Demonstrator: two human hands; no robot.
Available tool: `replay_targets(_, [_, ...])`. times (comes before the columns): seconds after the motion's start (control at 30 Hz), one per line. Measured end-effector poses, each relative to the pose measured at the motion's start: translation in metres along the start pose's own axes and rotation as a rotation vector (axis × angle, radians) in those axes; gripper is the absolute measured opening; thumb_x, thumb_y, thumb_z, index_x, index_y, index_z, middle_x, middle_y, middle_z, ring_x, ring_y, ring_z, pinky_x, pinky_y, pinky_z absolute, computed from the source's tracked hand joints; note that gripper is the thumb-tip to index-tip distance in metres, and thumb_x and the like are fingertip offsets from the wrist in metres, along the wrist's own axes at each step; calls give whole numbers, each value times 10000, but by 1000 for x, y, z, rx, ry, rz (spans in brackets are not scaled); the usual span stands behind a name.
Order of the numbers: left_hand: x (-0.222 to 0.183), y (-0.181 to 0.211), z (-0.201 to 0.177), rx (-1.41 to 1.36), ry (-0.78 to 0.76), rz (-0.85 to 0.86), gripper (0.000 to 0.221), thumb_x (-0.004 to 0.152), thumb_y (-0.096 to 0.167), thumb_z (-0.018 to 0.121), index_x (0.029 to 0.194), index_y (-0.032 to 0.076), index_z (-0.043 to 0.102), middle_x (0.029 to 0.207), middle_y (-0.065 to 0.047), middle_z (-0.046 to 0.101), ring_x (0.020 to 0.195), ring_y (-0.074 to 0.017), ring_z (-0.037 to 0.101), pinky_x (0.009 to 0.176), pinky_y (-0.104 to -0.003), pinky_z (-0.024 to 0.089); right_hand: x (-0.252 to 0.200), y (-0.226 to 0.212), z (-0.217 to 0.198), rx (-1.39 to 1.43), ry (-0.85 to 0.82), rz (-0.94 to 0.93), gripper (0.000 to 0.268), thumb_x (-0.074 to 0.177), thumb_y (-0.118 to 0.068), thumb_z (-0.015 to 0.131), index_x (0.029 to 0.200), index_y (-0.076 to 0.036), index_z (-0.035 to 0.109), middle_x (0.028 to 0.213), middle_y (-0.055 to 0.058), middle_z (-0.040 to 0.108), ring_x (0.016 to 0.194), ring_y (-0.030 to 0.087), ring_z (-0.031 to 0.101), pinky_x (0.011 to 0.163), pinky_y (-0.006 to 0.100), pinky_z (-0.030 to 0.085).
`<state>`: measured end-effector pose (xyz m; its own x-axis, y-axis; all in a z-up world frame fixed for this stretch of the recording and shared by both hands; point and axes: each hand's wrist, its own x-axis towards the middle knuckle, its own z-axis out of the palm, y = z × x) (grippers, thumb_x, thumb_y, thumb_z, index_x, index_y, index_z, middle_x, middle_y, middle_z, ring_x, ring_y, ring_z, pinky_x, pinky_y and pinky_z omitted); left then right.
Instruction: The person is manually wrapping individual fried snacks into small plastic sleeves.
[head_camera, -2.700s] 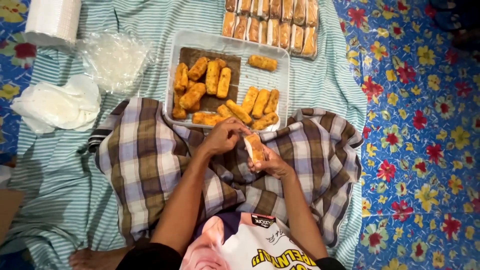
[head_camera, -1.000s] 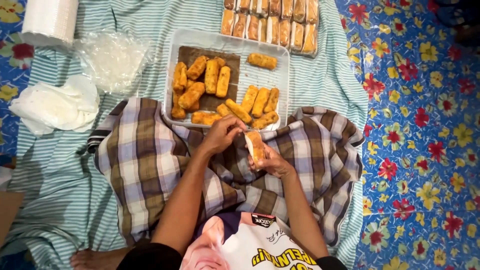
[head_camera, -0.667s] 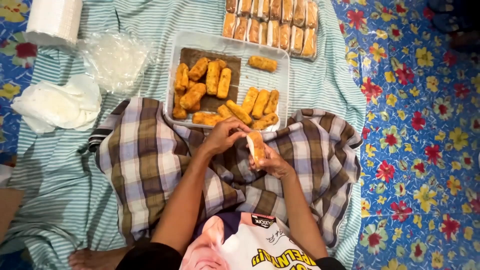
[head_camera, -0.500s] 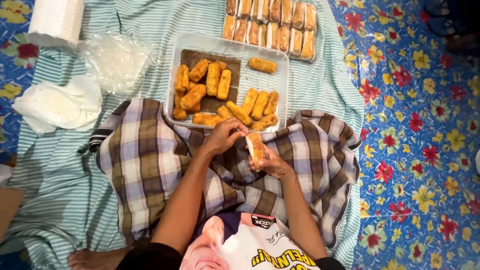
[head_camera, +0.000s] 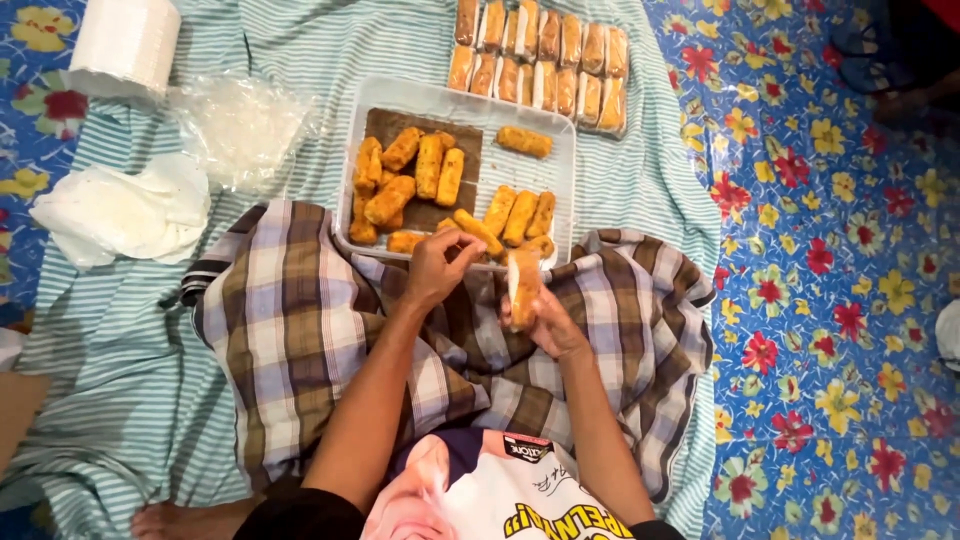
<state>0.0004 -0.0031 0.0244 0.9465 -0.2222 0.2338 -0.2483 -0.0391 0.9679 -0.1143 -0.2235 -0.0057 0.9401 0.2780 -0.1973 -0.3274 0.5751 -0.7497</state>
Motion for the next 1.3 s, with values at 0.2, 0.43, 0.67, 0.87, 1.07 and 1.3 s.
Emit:
replay_targets(0.2, [4,18,-9,-31,34,70,134,851,131,810,981,163,805,806,-71,706,777,-258,718,715,-315,565,25,-29,40,-21,55,-123,641,961,-478,583,1459,-122,393,1246,211,641,1065,299,704,943,436,580])
replay_targets(0.43, [4,32,-12,-119,22,-29,93,881,217,830,926,141,801,783,-50,718,683,-138,681,613,-241,539,37,-27,52,-34,74,-83,674,1012,-607,378,1485,-128,400,1271,210,632,1075,325,704,918,461,597])
replay_targets(0.67, [4,31,-11,-309,-64,-140,246,832,185,867,1018,50,778,876,-76,695,748,-136,707,651,-239,569,39,-25,62,-51,101,-39,765,1001,-686,280,1563,-168,280,1355,131,577,1173,273,651,969,460,573])
replay_targets(0.87, [6,20,-6,-332,0,-177,184,885,172,825,1025,59,785,834,-48,686,711,-106,706,632,-216,572,36,-22,67,-77,119,-6,839,968,-743,253,1561,-150,301,1357,161,566,1187,313,637,979,507,554])
replay_targets(1.07, [7,34,-10,-366,-2,-218,217,885,196,831,1063,82,780,870,-27,707,741,-80,705,668,-201,575,36,-34,86,-4,161,-39,840,958,-753,285,1542,-151,336,1356,142,581,1146,295,659,953,486,577])
replay_targets(1.3, [1,40,-8,-419,-164,-226,477,703,180,954,1128,90,758,944,-28,683,807,-99,691,732,-206,557,33,-39,76,15,182,-42,855,948,-770,275,1560,-174,312,1351,148,570,1171,323,644,971,505,561])
